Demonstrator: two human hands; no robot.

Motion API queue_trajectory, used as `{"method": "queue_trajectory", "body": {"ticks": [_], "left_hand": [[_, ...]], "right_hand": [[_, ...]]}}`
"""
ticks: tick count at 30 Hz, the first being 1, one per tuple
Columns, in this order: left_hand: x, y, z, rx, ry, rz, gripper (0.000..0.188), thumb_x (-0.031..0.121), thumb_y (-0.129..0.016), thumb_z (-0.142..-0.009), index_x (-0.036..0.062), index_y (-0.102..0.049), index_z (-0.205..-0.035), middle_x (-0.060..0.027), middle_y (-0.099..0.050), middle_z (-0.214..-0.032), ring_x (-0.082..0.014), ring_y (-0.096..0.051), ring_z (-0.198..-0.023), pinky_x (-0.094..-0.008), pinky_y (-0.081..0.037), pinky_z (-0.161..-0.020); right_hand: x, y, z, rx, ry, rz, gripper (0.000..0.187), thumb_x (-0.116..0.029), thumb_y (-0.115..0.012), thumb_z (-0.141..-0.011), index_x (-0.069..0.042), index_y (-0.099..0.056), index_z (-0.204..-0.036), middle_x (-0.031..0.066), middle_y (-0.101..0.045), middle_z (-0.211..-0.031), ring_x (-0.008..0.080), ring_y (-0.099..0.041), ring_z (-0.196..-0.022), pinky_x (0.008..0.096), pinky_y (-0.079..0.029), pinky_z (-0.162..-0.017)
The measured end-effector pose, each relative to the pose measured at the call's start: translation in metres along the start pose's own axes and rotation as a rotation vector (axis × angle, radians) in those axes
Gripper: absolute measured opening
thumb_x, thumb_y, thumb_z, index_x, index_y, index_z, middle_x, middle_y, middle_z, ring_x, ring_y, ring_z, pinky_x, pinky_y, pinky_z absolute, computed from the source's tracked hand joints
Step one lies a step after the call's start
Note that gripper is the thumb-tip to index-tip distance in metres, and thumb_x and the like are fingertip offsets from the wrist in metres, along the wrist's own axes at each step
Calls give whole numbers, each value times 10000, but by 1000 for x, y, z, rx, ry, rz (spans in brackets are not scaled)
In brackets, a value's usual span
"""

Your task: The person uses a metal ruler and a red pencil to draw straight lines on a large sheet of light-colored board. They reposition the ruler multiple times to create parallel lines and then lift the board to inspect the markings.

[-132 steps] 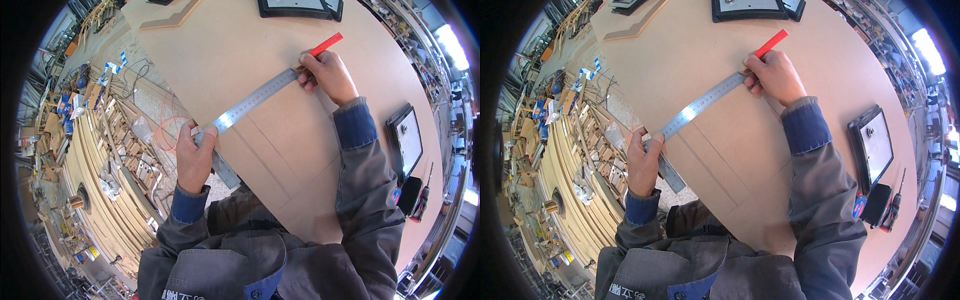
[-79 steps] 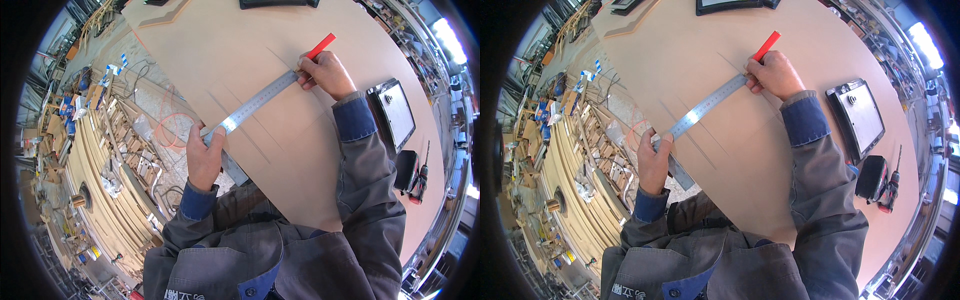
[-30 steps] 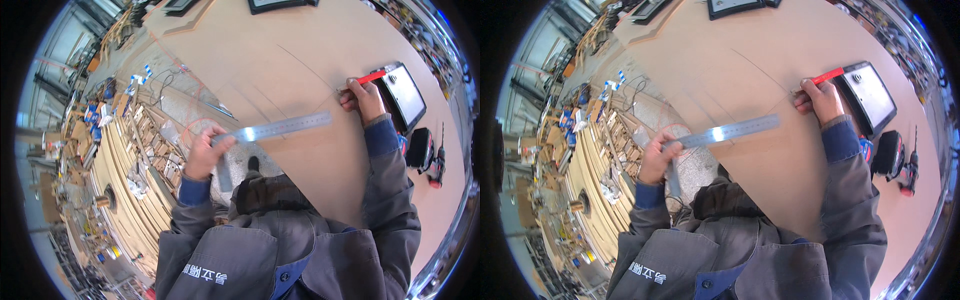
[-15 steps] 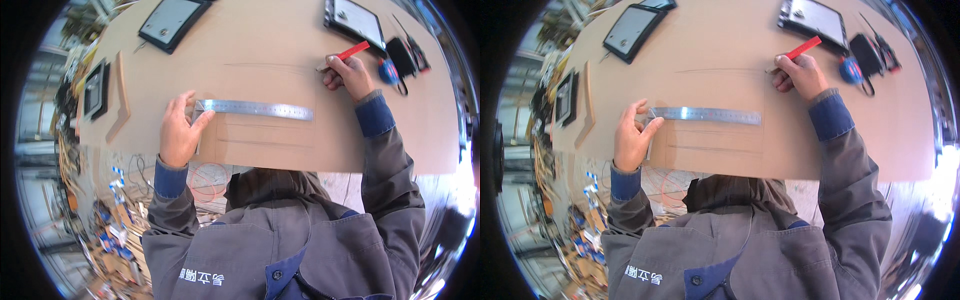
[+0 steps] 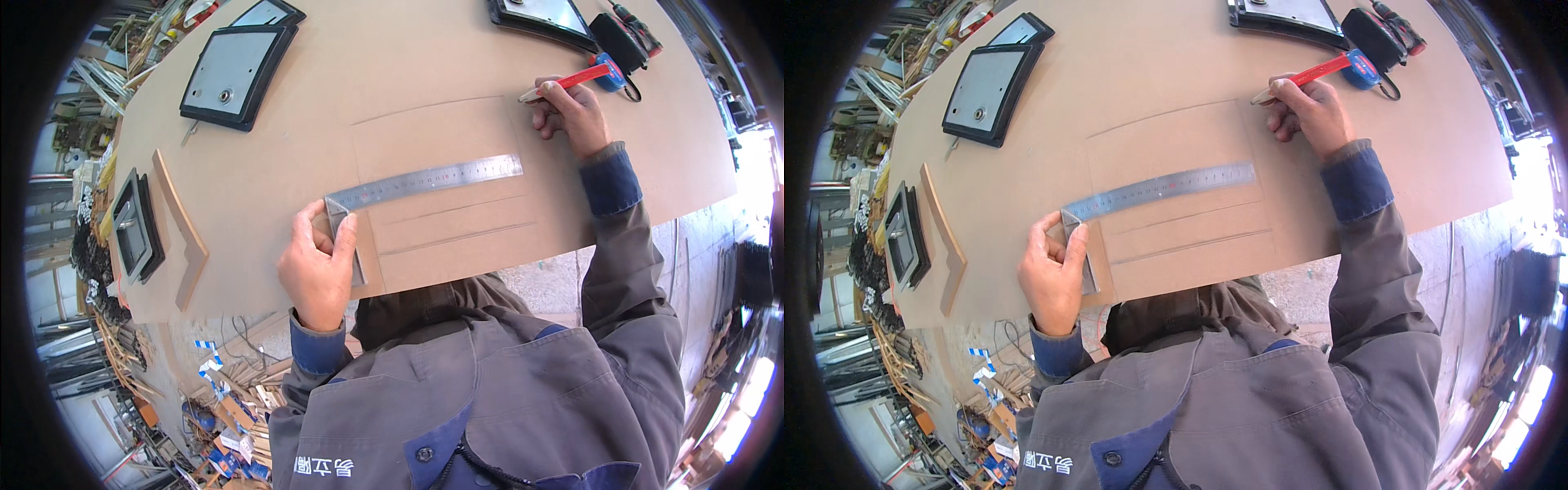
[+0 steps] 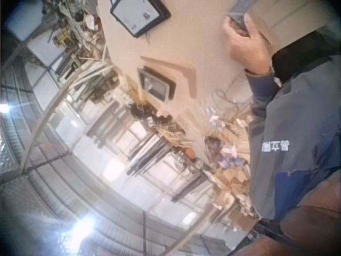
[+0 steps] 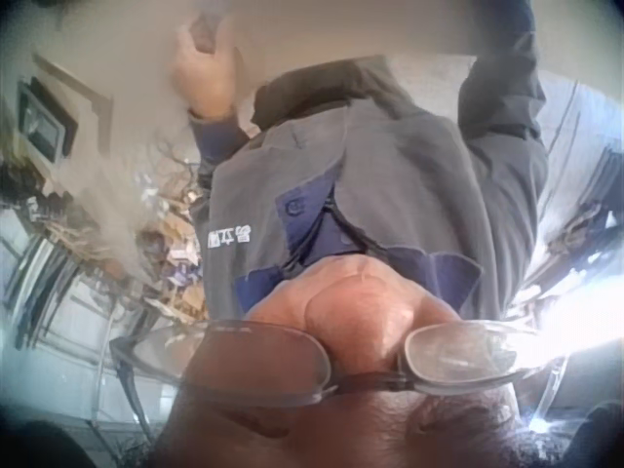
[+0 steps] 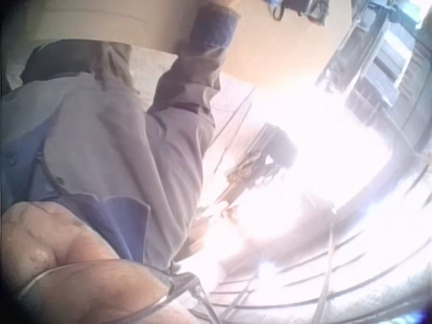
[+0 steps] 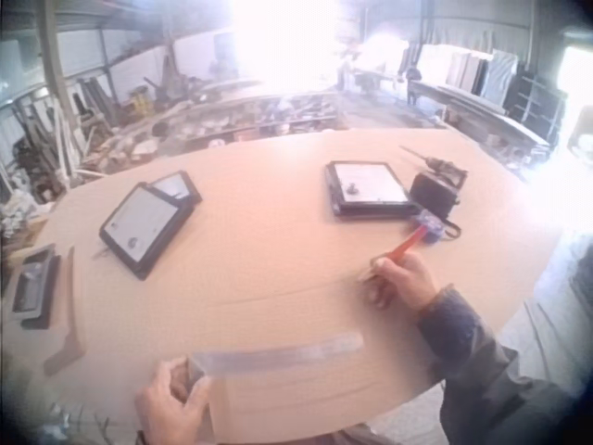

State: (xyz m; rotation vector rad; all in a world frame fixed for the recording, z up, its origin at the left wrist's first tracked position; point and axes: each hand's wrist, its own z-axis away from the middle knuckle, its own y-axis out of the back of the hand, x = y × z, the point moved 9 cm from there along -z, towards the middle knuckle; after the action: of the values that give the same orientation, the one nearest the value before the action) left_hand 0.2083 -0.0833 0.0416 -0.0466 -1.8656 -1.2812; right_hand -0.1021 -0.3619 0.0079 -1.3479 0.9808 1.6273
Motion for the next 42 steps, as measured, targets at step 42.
{"method": "queue_trajectory", "body": {"ticks": [42], "left_hand": [[7, -1, 2, -8, 7, 75, 389, 178, -782, -839, 17, -671, -1175, -6, -492, -557, -81, -453, -505, -271, -403, -514]], "right_hand": [[2, 2, -2, 6, -12, 36, 340, -273, -572, -1012, 43, -623, -1126, 103, -663, -800, 131, -620, -590, 245, -493, -491]]}}
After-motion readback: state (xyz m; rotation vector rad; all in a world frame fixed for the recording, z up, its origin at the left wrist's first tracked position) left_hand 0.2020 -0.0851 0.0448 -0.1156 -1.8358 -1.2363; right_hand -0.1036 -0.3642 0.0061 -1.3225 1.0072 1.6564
